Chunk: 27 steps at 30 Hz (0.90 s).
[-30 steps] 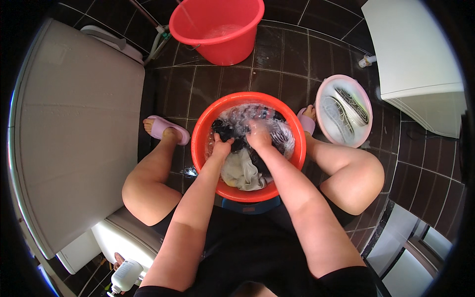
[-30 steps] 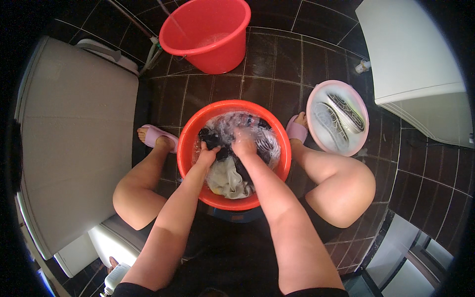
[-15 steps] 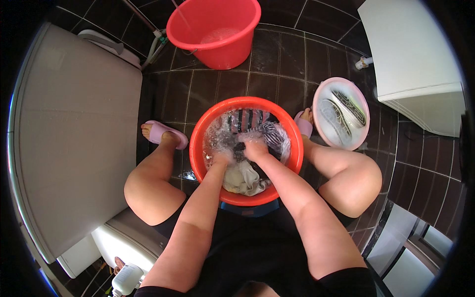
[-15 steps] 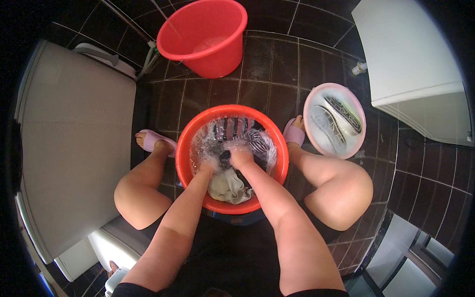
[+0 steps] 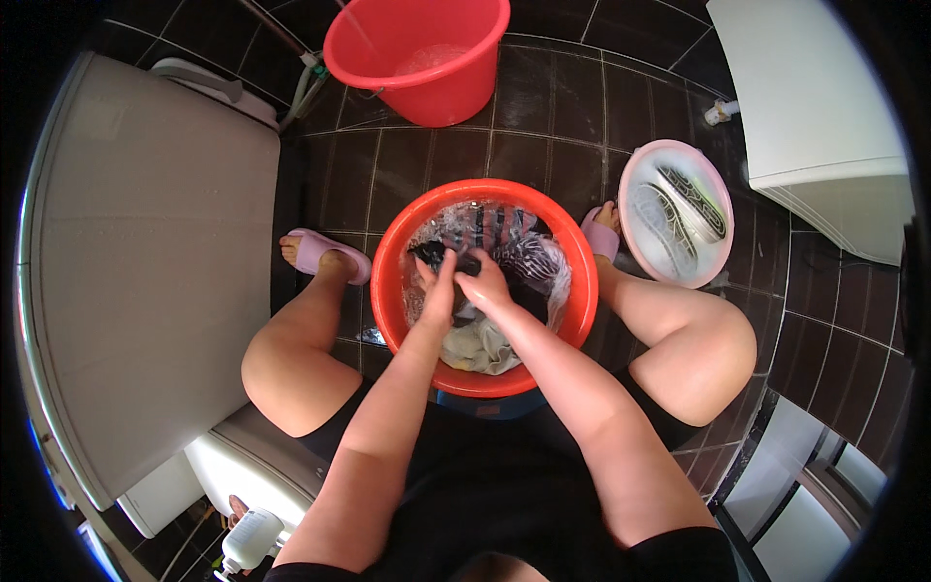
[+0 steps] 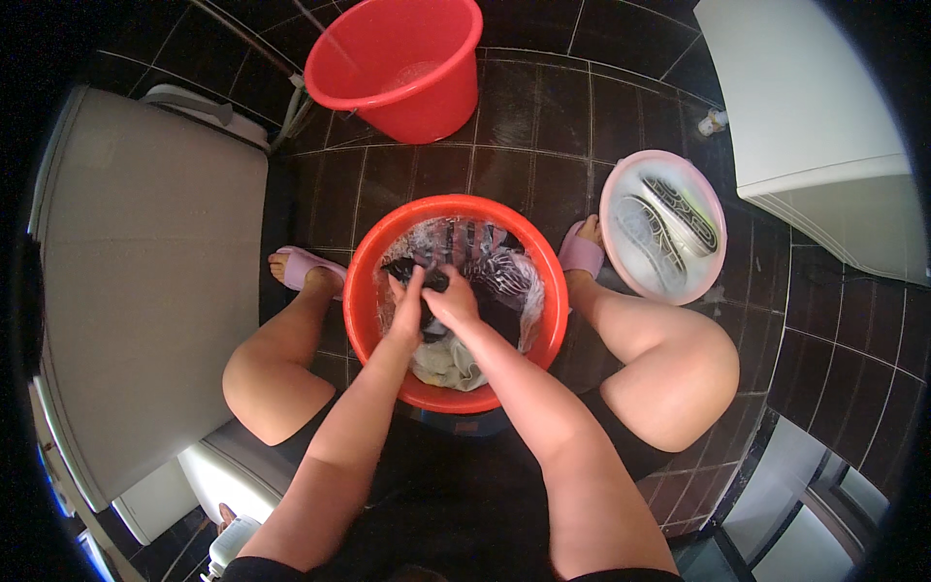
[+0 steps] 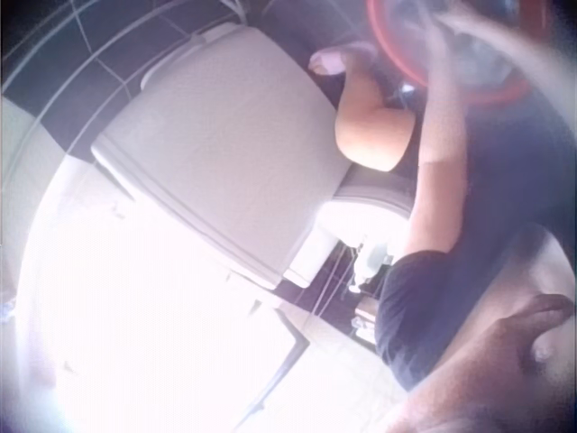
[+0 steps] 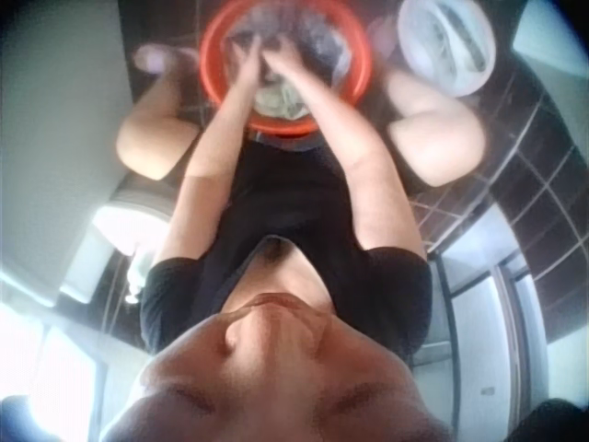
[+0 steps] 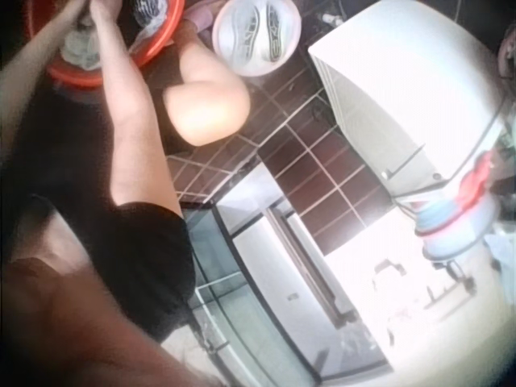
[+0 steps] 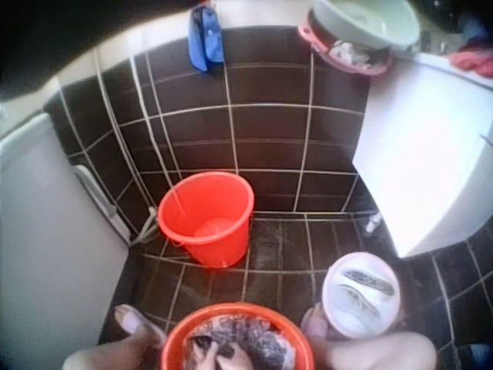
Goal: The person washes clothes by hand in a bucket, wrings them out, and transfers them to a basin. They then empty a bucket of clothes into a small washing machine and turn the dials to start the machine.
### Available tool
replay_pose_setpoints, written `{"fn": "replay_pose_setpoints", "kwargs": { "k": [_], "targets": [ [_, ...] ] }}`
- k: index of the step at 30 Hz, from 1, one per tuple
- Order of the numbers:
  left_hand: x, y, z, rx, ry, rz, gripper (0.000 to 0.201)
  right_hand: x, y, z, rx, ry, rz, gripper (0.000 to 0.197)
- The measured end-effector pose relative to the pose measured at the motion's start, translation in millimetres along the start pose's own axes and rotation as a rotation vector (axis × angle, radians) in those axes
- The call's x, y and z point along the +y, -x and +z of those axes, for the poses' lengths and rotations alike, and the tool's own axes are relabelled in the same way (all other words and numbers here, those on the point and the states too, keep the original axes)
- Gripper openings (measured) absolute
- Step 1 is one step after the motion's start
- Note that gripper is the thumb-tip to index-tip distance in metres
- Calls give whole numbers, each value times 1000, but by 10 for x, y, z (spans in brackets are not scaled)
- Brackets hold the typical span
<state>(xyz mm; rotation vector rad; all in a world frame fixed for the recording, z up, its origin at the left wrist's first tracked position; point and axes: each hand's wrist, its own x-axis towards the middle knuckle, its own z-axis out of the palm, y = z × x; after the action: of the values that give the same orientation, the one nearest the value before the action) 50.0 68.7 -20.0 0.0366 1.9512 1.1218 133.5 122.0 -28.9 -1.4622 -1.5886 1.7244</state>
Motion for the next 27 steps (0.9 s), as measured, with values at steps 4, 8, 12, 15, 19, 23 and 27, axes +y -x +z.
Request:
{"fn": "replay_pose_setpoints", "kwargs": {
  "k": [4, 8, 12, 15, 19, 23, 27],
  "targets": [
    [462, 47, -209, -489, 805, -509, 72, -871, 551, 0, -14, 27, -212, 40],
    [-166, -418, -401, -646, 348, 235, 39, -1310, 911, -30, -86, 49, -224, 40],
    [212, -15, -143, -497, 882, -13, 39, -1009, 569, -17, 164, 212, -262, 32],
    [526, 290, 0, -141, 610, -184, 41, -646, 165, -120, 309, 359, -251, 36],
    [455, 307, 23, -29, 414, 17, 46, -432, -114, -391, 186, 446, -325, 37],
    [87, -79, -102, 102, -192, 283, 43, -278, -150, -364, 140, 462, -360, 17],
    [-401, -424, -139, 26, -316, 187, 66, -167, -29, -367, -240, 646, -461, 24]
  ]
}}
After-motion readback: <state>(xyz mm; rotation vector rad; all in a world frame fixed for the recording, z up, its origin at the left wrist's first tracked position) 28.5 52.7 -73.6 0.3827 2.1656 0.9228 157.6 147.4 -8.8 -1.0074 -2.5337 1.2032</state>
